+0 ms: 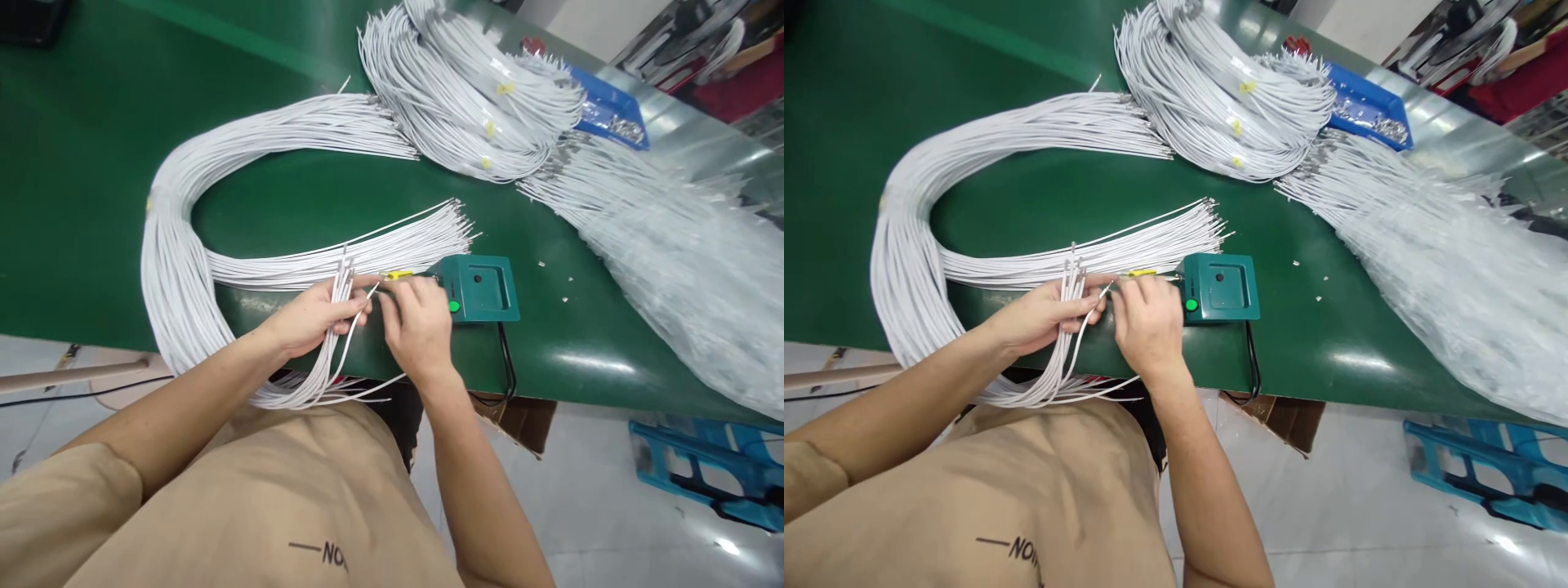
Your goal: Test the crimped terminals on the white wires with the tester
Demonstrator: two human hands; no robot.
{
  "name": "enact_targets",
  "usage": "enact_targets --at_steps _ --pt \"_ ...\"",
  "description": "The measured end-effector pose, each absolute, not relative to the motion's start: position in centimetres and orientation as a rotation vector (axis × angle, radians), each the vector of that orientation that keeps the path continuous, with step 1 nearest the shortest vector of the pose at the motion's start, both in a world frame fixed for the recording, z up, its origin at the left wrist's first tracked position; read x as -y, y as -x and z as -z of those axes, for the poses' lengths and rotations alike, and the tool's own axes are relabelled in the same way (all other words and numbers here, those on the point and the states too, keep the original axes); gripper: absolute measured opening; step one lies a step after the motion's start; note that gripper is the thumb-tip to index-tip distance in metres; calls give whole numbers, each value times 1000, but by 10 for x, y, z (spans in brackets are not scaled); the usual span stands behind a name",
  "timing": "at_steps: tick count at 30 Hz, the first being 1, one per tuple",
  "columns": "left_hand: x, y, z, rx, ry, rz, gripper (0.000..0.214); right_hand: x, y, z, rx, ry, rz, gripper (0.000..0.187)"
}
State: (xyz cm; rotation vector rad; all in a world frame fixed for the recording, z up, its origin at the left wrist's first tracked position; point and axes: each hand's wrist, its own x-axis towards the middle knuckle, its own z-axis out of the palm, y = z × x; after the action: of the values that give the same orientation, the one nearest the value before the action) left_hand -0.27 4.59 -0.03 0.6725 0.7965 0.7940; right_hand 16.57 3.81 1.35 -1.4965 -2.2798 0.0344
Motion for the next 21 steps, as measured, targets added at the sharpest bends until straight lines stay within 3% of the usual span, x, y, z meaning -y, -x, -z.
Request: enact_targets --at_steps 3,8,21 --pt "-53 -4 0 -906 -815 -814 41 -58 -184 -25 2328 1592 34 25" --pt "-59 -13 1 -1084 -1040 -808 42 -81 -202 -29 2553 1533 -73 10" --pt "-69 -22 9 -1380 -1161 -756 39 -87 -203 -19 2448 1533 -67 17"
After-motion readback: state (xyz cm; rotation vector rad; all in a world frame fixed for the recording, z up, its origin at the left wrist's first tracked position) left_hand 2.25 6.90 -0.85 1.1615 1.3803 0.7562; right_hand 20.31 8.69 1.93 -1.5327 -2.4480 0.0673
